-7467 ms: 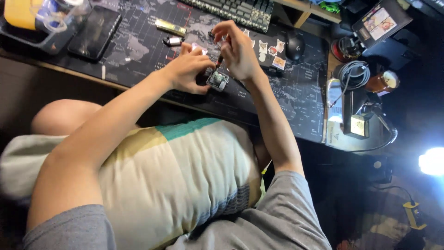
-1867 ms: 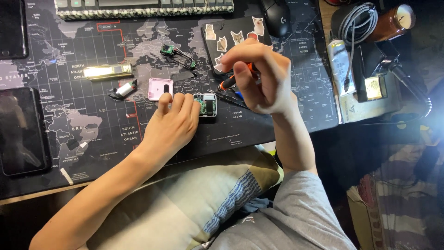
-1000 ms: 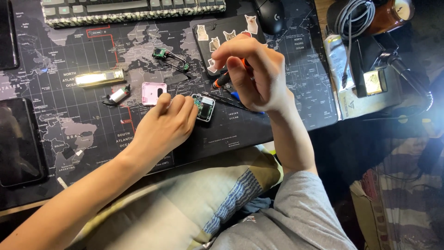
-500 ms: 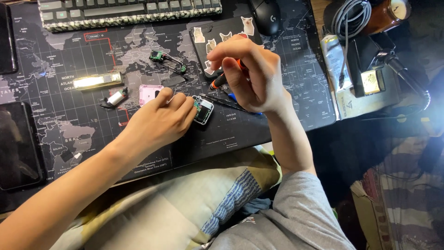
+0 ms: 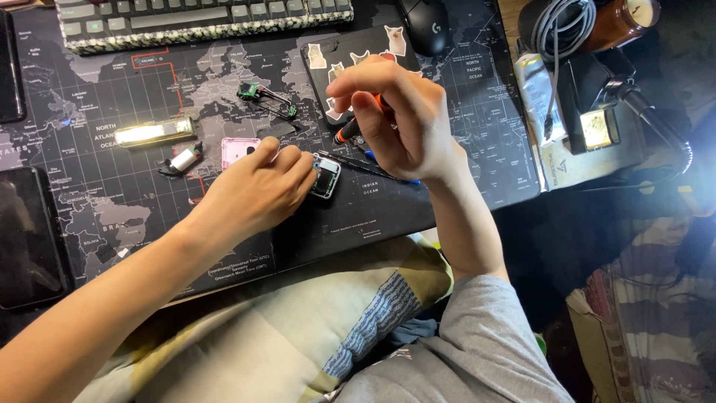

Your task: The person uses a soldering iron to work on a small electronic component and then uses a screwdriver to tighten screws on a disassembled electronic device. The person handles the device and tools on a desk with a world map mat.

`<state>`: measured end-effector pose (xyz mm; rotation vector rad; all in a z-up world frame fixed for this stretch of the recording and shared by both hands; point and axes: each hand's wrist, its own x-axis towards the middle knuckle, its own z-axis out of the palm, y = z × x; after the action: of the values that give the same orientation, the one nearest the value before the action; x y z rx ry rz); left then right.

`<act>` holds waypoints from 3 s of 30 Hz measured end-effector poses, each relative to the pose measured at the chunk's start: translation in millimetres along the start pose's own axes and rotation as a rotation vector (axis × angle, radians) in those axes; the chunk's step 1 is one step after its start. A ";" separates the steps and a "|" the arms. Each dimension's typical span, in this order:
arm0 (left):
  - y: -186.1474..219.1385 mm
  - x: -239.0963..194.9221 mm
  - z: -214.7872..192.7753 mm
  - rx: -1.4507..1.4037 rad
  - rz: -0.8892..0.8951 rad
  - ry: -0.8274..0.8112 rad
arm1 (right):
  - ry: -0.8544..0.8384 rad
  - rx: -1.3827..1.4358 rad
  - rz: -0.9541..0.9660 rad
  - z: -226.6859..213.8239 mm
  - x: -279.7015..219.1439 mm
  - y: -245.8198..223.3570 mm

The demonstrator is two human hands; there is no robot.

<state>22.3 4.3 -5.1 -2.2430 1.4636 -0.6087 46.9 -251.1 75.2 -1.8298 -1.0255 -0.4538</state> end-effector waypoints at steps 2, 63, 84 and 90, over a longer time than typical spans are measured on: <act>-2.7 -0.2 2.7 -0.004 0.017 -0.003 | 0.000 -0.004 0.006 0.0 -0.2 -0.2; 55.9 8.4 -9.3 -0.359 -0.645 -0.131 | 0.066 -0.226 0.126 40.9 -63.1 4.7; 60.7 4.6 8.3 -0.461 -0.647 0.070 | 0.042 -0.156 -0.083 49.9 -51.6 9.5; 58.5 2.1 11.2 -0.474 -0.629 0.086 | -0.066 -0.116 -0.057 43.5 -51.4 9.8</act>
<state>-14.7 -18.7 -45.8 -3.1235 0.9859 -0.5798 19.7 -238.3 14.1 -1.9339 -1.1187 -0.4988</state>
